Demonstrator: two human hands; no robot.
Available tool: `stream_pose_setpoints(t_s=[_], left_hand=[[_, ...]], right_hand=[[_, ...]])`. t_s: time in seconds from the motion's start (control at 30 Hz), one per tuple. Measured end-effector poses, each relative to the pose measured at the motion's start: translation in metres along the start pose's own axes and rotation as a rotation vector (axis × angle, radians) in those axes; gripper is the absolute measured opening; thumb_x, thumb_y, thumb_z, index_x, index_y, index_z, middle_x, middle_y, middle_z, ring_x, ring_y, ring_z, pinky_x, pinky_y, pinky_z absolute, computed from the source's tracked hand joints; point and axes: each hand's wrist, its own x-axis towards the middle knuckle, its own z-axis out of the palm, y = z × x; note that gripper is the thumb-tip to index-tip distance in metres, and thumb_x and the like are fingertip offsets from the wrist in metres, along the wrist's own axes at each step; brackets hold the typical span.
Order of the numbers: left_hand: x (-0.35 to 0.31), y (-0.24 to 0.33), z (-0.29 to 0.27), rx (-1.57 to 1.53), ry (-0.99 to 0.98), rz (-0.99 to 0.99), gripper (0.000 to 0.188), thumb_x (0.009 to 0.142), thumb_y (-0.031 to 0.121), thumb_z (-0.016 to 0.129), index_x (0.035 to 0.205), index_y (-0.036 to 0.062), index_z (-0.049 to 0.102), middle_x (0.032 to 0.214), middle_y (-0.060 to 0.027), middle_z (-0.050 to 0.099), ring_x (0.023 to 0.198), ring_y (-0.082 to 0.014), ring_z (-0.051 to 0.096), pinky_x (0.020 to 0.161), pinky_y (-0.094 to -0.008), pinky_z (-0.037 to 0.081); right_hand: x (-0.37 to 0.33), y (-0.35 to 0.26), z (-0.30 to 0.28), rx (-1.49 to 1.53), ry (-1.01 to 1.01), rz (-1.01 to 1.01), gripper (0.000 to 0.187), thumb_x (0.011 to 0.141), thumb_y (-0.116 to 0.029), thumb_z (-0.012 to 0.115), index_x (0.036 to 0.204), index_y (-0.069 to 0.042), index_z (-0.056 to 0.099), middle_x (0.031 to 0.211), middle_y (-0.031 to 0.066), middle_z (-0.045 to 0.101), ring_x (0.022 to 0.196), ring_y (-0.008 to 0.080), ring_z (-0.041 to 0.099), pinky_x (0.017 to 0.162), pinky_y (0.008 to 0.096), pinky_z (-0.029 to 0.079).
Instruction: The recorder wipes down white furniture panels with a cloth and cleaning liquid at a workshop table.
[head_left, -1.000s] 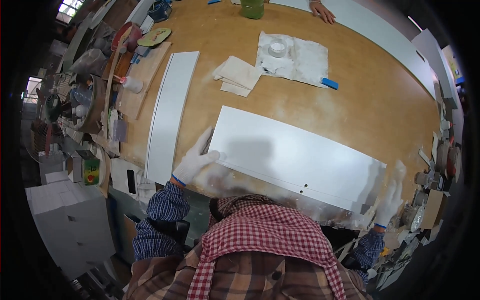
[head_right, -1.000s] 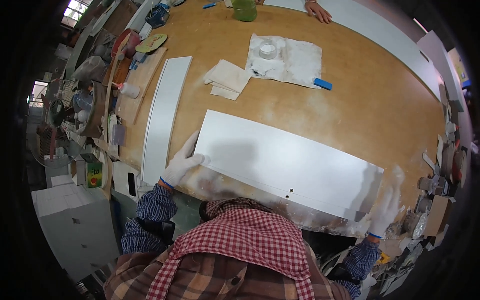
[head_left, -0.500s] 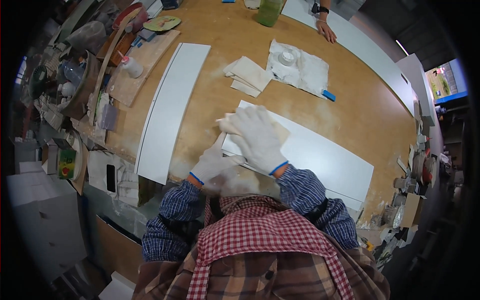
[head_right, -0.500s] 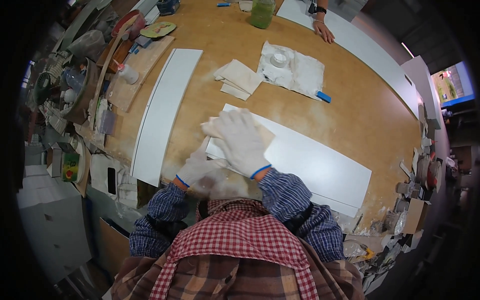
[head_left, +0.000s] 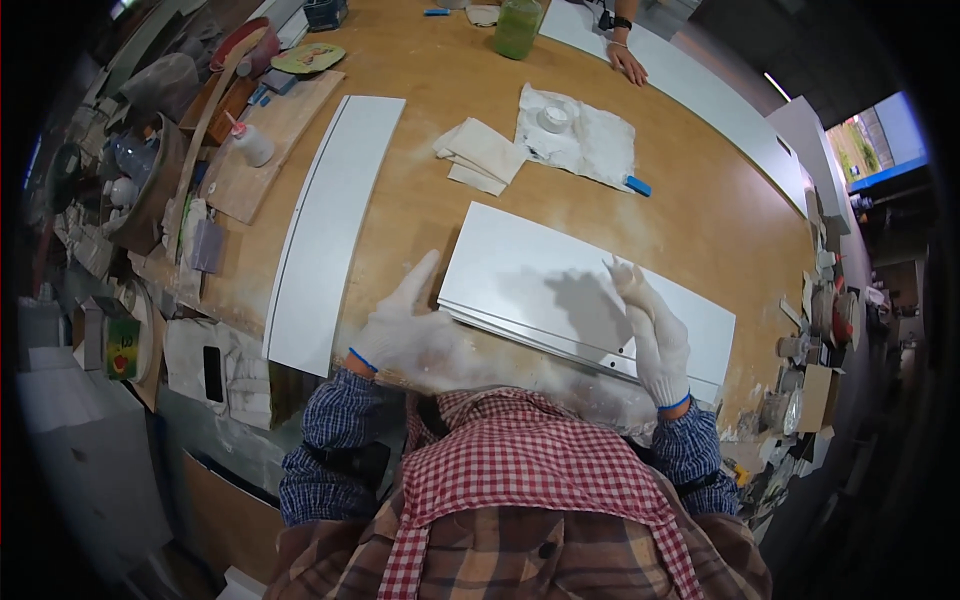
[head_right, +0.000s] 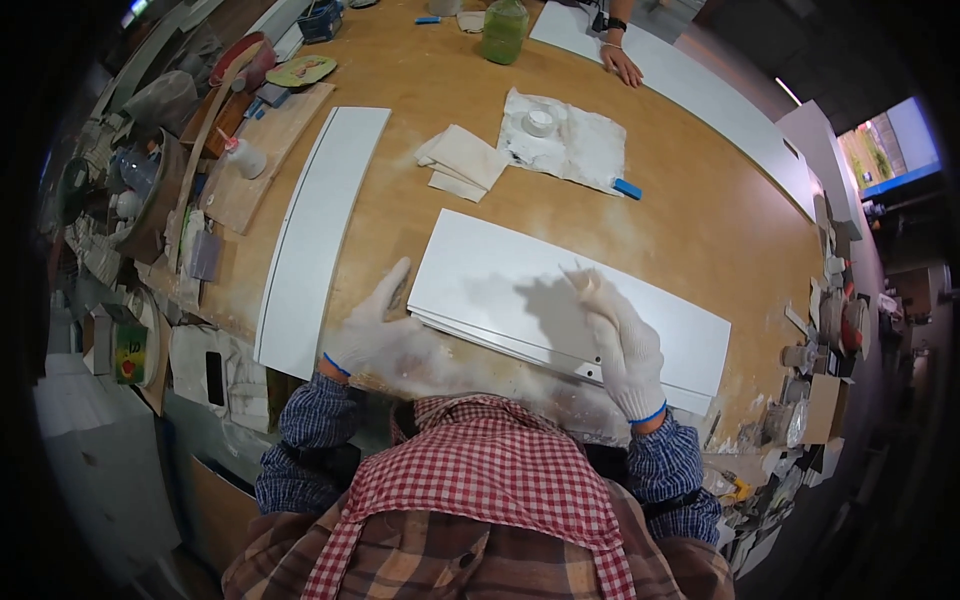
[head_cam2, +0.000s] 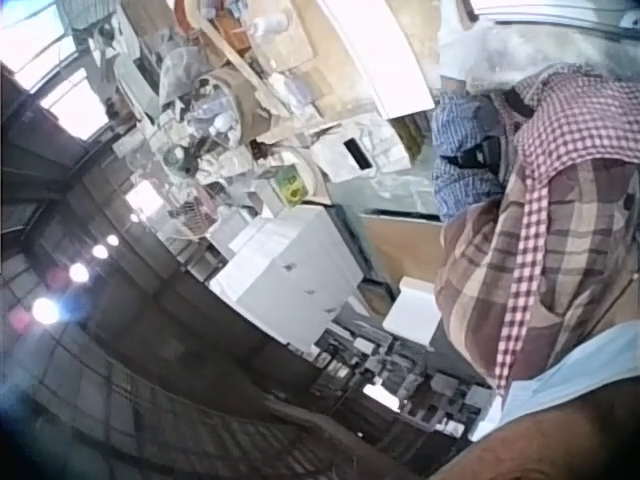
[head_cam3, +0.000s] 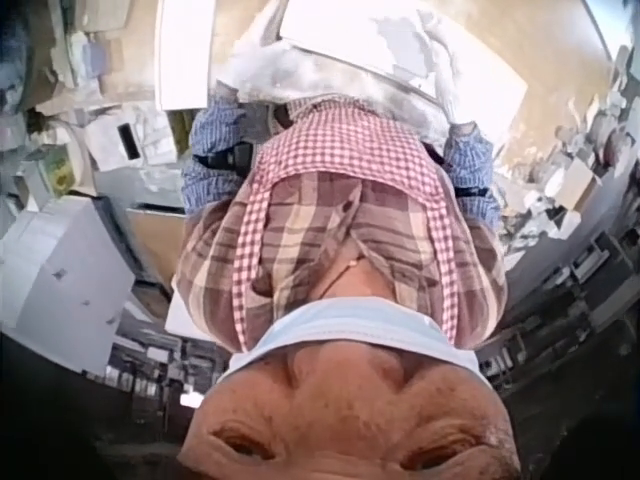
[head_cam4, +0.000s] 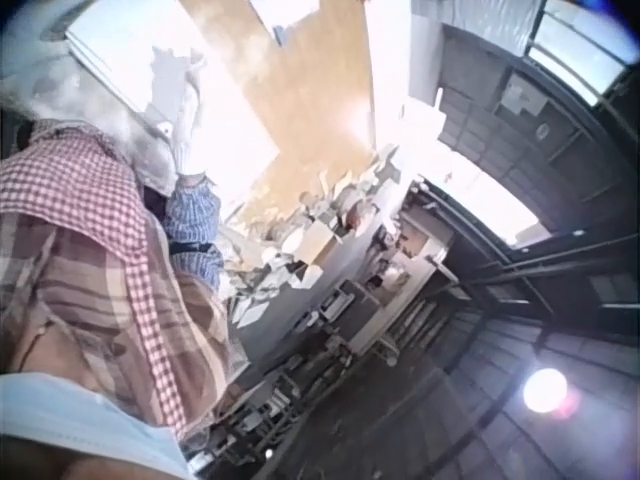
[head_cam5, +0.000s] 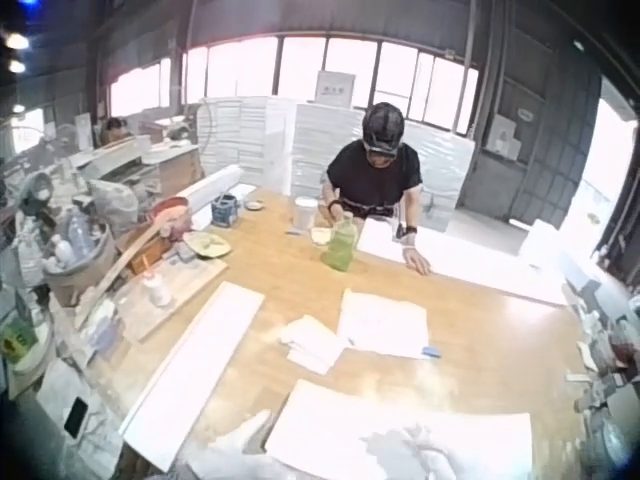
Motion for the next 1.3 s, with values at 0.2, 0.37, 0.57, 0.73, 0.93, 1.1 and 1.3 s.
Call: stream_pose_setpoints(t_s=[0.2,0.37,0.57,0.73,0.93,1.1,1.3], left_hand=[[0.041,0.059,0.007,-0.078,0.208,0.222,0.058,0.105,0.017,0.058,0.158,-0.0009,0.043,0.162,-0.0191,0.047,0.152,-0.0294,0.042,0.123,-0.0378,0.035],[0.066,0.057,0.049,0.125,0.297,0.479,0.054,0.107,0.024,0.057,0.156,0.0026,0.048,0.162,-0.0188,0.046,0.152,-0.0366,0.039,0.125,-0.0438,0.029],[0.070,0.074,0.067,0.945,0.212,0.496,0.066,0.097,0.037,0.066,0.151,0.0019,0.050,0.156,-0.0197,0.048,0.151,-0.0417,0.034,0.124,-0.0563,0.025],[0.069,0.086,0.067,0.958,0.154,0.523,0.061,0.095,0.035,0.067,0.143,0.0003,0.053,0.152,-0.0187,0.050,0.144,-0.0411,0.039,0.118,-0.0541,0.031],[0.075,0.055,0.060,1.066,0.341,0.768,0.052,0.092,0.032,0.068,0.130,-0.0015,0.056,0.136,-0.0195,0.055,0.130,-0.0409,0.047,0.104,-0.0519,0.038],[0.067,0.079,0.065,0.931,0.226,0.754,0.049,0.090,0.029,0.067,0.126,-0.0021,0.056,0.129,-0.0195,0.056,0.123,-0.0406,0.048,0.100,-0.0505,0.039],[0.069,0.079,0.065,0.940,0.218,0.675,0.050,0.091,0.025,0.067,0.131,-0.0027,0.055,0.138,-0.0200,0.055,0.130,-0.0412,0.047,0.107,-0.0520,0.037]], right_hand=[[0.050,0.009,0.076,-0.481,-0.215,-0.381,0.032,0.095,-0.023,0.060,0.123,-0.009,0.069,0.127,0.0129,0.065,0.121,0.0310,0.057,0.114,0.0477,0.037],[0.041,0.030,0.116,-0.783,0.043,-0.597,0.039,0.093,-0.027,0.063,0.126,-0.007,0.064,0.128,0.0133,0.060,0.124,0.0326,0.053,0.120,0.0482,0.033],[-0.039,0.089,-0.037,-0.833,0.216,-0.077,0.032,0.092,-0.033,0.064,0.118,-0.014,0.063,0.119,0.0100,0.061,0.117,0.0311,0.055,0.108,0.0472,0.040],[-0.087,0.134,-0.107,-1.007,0.724,0.131,0.026,0.090,-0.030,0.065,0.112,-0.016,0.070,0.115,0.0102,0.063,0.115,0.0313,0.055,0.097,0.0475,0.042],[-0.006,0.088,0.000,-0.807,0.454,-0.199,0.032,0.085,-0.030,0.072,0.112,-0.013,0.067,0.120,0.0138,0.062,0.122,0.0354,0.055,0.111,0.0520,0.040],[-0.033,0.089,-0.124,-0.873,0.265,0.399,0.031,0.092,-0.028,0.065,0.121,-0.017,0.065,0.119,0.0079,0.061,0.120,0.0315,0.054,0.106,0.0522,0.041],[-0.017,0.115,-0.082,-0.973,0.528,0.130,0.037,0.092,-0.027,0.064,0.127,-0.015,0.064,0.116,0.0107,0.063,0.111,0.0317,0.056,0.096,0.0494,0.042]])
